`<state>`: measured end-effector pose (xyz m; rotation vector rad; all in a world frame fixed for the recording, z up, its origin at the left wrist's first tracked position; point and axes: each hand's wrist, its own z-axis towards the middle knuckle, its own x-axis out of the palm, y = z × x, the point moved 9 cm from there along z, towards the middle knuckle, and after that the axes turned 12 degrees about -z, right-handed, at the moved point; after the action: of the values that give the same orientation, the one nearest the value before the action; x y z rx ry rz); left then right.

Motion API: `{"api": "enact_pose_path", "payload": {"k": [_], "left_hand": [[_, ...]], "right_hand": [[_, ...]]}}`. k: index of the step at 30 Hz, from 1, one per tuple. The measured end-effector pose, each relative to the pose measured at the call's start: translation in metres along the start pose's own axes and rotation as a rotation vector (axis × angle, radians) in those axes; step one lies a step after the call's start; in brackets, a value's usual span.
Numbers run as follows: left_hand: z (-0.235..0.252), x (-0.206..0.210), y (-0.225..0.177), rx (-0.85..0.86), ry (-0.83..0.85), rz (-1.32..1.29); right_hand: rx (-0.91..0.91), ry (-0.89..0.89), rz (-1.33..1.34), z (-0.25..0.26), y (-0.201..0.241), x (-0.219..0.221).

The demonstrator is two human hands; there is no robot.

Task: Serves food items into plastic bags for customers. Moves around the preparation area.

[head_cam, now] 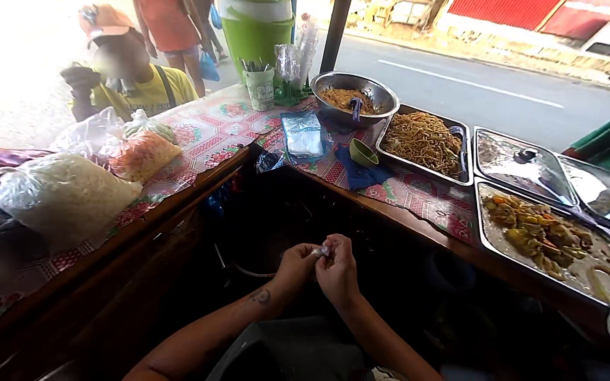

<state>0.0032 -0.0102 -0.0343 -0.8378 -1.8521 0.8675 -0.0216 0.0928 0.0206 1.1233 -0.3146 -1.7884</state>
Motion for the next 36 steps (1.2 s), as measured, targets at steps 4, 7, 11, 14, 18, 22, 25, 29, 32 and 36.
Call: {"api": "enact_pose_path", "payload": {"k": [4, 7, 11, 14, 18, 22, 25, 29, 32, 36], "left_hand": [[-0.003, -0.009, 0.016, -0.043, -0.073, -0.032], [-0.001, 0.000, 0.020, -0.070, -0.032, 0.030], [0.004, 0.017, 0.021, -0.226, 0.142, 0.159], [0.005, 0.035, 0.015, -0.263, 0.315, 0.248], [0.008, 0.094, -0.027, 0.175, 0.710, 0.713], [-0.021, 0.151, -0.091, 0.726, 0.809, 1.054], [0.015, 0.142, -0.151, 0.894, 0.539, 0.688], [0.138, 0.083, -0.206, 0.932, 0.139, 0.792], [0.228, 0.045, -0.205, 0.806, 0.048, 1.175], [0.274, 0.035, -0.201, 0.790, 0.042, 1.396]], "right_hand": [[0.116, 0.171, 0.140, -0.010, -0.016, 0.011], [0.145, 0.121, 0.132, -0.015, -0.024, 0.001], [0.319, 0.131, 0.245, -0.012, -0.045, -0.011], [0.292, 0.328, 0.382, -0.008, -0.056, -0.014], [0.200, 0.667, 0.565, -0.009, -0.057, -0.013], [0.371, 0.329, 0.462, 0.024, -0.059, -0.038], [0.536, 0.076, 0.511, 0.065, -0.073, -0.066], [0.438, -0.281, 0.425, 0.127, -0.101, -0.118], [0.372, -0.363, 0.099, 0.162, -0.118, -0.132], [0.210, -0.204, -0.423, 0.196, -0.115, -0.102]]}}
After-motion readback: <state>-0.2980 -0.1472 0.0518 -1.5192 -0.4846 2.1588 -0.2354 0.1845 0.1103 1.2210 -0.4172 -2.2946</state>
